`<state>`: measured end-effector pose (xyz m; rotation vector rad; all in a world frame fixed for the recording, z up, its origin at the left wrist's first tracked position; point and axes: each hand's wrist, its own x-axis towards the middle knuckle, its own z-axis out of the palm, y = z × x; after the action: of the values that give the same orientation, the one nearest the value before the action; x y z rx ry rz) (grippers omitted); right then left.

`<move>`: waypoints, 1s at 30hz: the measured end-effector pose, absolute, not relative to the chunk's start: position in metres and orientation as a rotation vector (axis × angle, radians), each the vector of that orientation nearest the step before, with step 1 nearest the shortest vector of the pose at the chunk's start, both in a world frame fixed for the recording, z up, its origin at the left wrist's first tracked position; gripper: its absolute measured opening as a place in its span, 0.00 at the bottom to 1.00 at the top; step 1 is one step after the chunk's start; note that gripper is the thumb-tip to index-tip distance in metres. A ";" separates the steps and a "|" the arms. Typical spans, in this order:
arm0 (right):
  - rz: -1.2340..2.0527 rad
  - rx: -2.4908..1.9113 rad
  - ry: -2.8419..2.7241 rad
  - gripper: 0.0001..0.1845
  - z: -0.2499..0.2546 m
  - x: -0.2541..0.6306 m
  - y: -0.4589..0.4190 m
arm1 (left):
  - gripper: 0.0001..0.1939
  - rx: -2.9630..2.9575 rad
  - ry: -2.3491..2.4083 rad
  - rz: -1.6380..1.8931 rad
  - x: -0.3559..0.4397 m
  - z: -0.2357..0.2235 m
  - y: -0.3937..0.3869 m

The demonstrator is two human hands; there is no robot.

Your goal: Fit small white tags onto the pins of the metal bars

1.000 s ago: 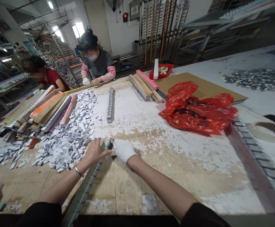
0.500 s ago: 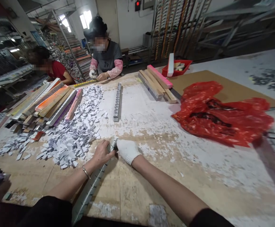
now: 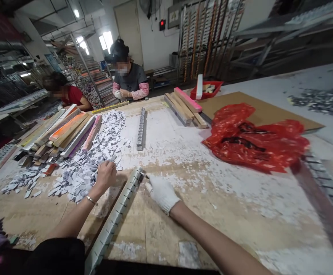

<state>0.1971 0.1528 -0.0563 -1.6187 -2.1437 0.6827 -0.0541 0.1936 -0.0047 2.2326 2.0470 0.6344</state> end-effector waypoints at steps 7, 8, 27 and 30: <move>0.974 -1.280 -1.975 0.16 -0.024 0.177 0.116 | 0.16 1.488 1.287 0.984 0.004 0.012 0.106; 0.961 -1.294 -2.043 0.15 -0.020 0.178 0.112 | 0.16 1.478 1.284 0.956 0.006 0.013 0.099; 0.821 -1.364 -2.354 0.13 -0.013 0.202 0.096 | 0.14 1.930 1.401 0.652 0.011 0.008 0.081; 0.765 -1.474 -2.488 0.13 -0.020 0.192 0.117 | 0.14 2.072 1.535 0.481 0.005 -0.003 0.102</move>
<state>0.1925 0.1166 -0.0197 -1.4737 -2.4882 0.7647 0.0054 0.1019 -0.0029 2.0721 1.5352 0.4815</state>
